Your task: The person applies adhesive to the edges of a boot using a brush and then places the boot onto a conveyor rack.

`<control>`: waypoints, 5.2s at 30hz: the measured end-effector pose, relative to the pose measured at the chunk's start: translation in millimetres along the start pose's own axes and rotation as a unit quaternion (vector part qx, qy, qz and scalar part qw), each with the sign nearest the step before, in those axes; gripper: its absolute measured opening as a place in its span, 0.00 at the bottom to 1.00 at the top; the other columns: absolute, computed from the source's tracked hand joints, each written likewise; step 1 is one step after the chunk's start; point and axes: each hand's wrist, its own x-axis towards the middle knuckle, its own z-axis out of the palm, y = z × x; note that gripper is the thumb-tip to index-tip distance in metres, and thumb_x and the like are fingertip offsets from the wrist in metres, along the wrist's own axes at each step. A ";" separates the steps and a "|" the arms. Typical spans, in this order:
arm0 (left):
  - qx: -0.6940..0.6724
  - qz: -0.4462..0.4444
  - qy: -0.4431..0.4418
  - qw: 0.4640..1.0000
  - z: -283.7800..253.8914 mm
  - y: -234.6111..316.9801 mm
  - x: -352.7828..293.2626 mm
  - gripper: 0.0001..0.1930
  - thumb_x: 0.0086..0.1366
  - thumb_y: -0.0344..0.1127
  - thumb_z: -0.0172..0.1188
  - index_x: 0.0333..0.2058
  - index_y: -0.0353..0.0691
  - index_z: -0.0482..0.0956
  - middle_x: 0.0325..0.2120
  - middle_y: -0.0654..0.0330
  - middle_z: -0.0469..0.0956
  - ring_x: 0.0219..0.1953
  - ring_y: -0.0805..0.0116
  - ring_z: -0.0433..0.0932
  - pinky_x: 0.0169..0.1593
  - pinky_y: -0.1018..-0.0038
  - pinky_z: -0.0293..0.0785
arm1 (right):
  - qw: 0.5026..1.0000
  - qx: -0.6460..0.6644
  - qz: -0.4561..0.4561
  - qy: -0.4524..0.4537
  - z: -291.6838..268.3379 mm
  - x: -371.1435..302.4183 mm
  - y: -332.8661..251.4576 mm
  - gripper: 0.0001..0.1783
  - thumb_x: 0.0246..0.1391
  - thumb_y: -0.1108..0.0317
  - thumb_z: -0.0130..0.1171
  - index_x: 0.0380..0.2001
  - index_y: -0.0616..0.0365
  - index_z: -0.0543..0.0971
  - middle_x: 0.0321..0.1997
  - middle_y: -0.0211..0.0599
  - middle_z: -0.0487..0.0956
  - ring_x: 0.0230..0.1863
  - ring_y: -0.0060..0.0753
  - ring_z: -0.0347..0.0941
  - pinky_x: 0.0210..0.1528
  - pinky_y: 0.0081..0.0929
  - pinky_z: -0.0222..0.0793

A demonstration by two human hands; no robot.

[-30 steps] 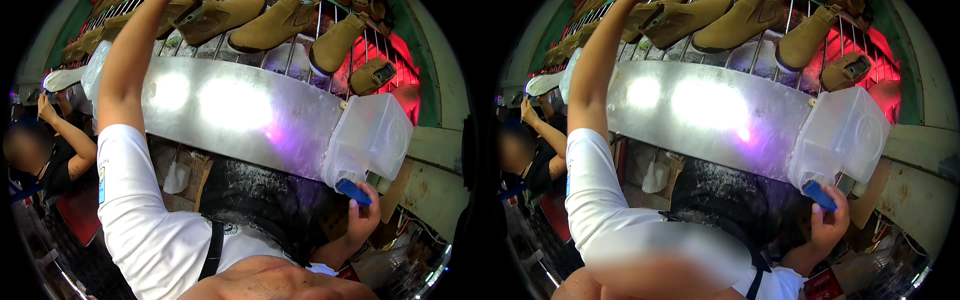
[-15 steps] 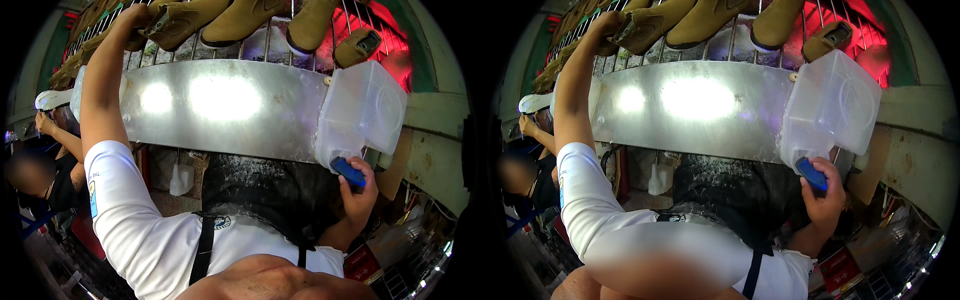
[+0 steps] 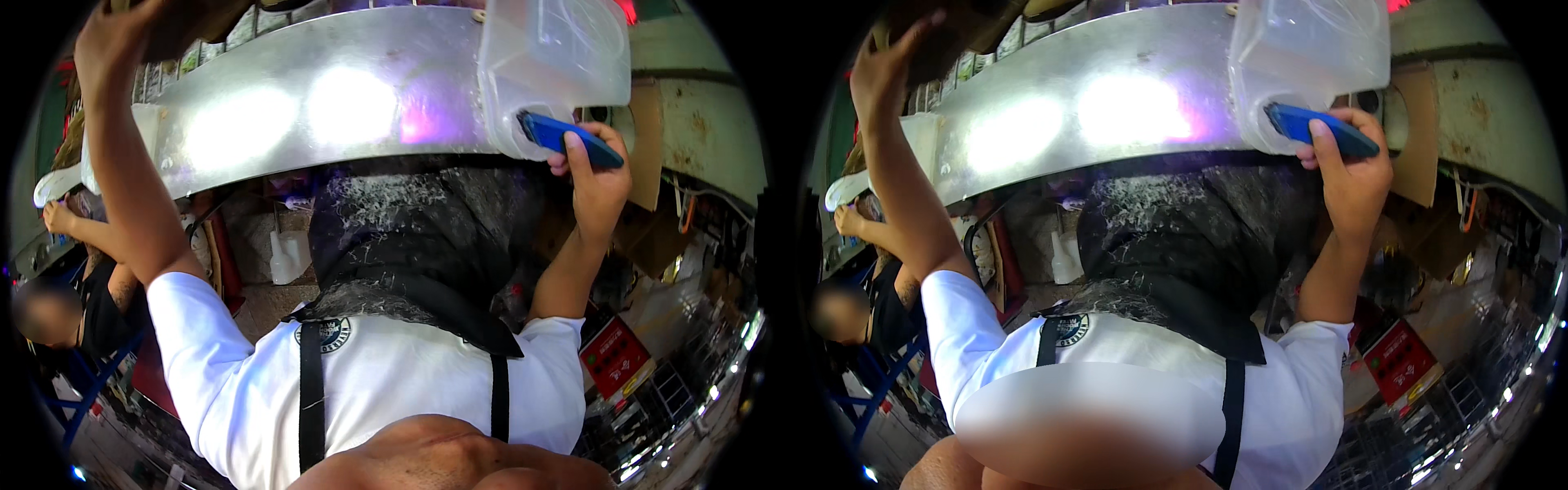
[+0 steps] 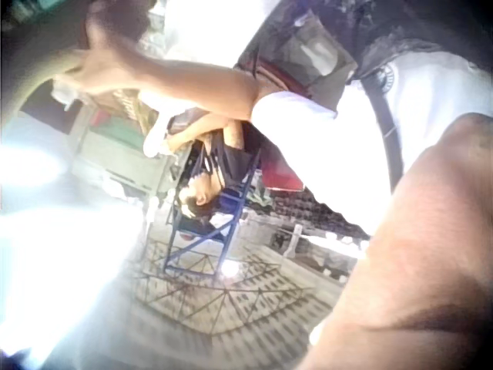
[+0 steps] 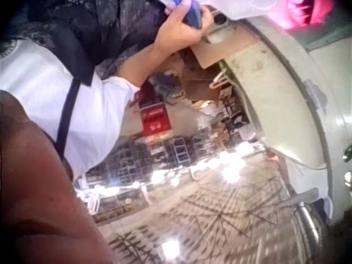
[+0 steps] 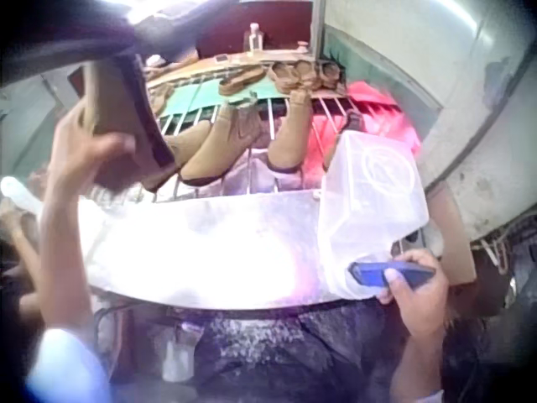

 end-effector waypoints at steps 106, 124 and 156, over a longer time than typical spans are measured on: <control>-0.198 0.413 -0.038 0.888 110.6 -4.8 -233.1 0.19 0.69 0.33 0.56 0.55 0.49 0.61 0.55 0.54 0.78 0.52 0.50 0.80 0.59 0.55 0.69 | 0.962 -0.022 -0.207 -0.179 116.0 14.5 12.4 0.14 0.51 0.87 0.64 0.43 0.77 0.80 0.42 0.51 0.83 0.33 0.28 0.81 0.38 0.23 0.79; -0.165 0.436 -0.021 0.884 110.3 -5.0 -229.2 0.21 0.68 0.34 0.58 0.56 0.47 0.61 0.53 0.55 0.80 0.50 0.50 0.81 0.52 0.58 0.73 | 0.937 0.192 -0.079 -0.282 99.2 -22.2 31.3 0.13 0.50 0.82 0.68 0.41 0.72 0.82 0.42 0.53 0.84 0.42 0.38 0.83 0.44 0.29 0.79; -0.122 0.451 -0.063 0.882 98.6 9.1 -217.0 0.22 0.64 0.30 0.60 0.54 0.47 0.63 0.54 0.52 0.80 0.50 0.49 0.81 0.46 0.61 0.77 | 0.927 0.209 -0.078 -0.303 86.8 -43.5 17.3 0.11 0.48 0.83 0.63 0.38 0.75 0.80 0.38 0.52 0.83 0.33 0.30 0.82 0.35 0.23 0.77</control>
